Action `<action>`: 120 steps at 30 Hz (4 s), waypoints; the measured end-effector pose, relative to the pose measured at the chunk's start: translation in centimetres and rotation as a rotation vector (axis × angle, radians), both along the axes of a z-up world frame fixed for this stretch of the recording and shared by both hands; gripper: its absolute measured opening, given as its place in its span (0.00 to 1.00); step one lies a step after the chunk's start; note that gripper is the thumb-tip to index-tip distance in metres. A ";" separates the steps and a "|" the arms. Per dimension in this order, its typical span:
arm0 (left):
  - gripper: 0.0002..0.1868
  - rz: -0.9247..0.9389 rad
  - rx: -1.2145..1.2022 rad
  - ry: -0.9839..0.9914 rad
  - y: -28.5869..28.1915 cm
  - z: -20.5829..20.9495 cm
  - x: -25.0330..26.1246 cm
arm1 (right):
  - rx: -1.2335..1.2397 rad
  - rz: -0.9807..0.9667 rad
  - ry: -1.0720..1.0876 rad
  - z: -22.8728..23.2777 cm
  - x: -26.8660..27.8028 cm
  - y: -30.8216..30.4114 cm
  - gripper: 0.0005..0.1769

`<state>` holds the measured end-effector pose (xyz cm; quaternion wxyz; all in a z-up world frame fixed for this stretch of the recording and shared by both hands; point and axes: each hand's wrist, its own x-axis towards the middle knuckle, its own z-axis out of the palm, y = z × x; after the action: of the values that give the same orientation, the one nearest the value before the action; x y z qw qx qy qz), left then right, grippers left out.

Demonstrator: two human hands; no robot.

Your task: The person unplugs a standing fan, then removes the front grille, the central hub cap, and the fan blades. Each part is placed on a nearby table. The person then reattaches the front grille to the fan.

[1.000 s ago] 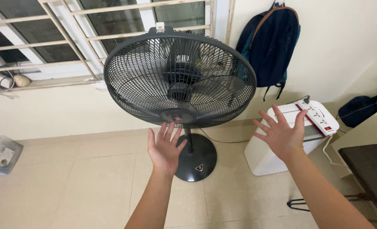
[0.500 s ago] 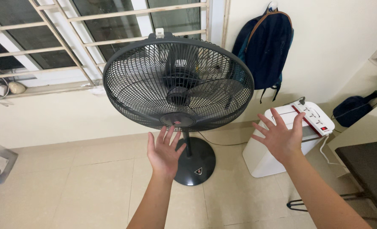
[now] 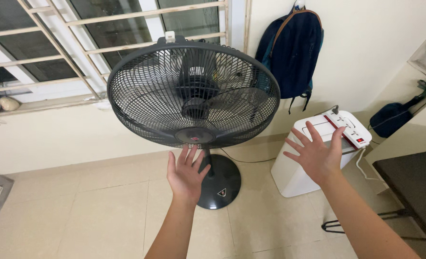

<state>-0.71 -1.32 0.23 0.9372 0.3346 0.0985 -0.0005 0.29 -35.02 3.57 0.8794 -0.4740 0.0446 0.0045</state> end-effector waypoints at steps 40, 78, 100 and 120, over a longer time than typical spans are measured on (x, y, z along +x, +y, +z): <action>0.45 -0.320 0.289 -0.084 -36.7 -0.6 7.2 | -0.227 -0.230 0.074 -2.7 -0.8 -33.3 0.62; 0.44 -0.362 1.468 -0.442 -51.4 -6.1 31.2 | -1.449 -0.319 0.223 -9.8 21.4 -44.3 0.57; 0.45 -0.552 1.692 -0.280 -59.4 -11.9 33.7 | -1.563 -0.130 0.231 -15.9 26.0 -47.5 0.58; 0.53 -0.878 1.873 -0.370 -62.6 -17.8 41.7 | -1.538 0.112 0.605 -21.8 29.7 -44.9 0.64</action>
<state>40.99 -63.92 -17.53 0.2219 0.9270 -0.2151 -0.2126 30.02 -79.94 -18.19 0.2583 -0.9230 0.2463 0.1441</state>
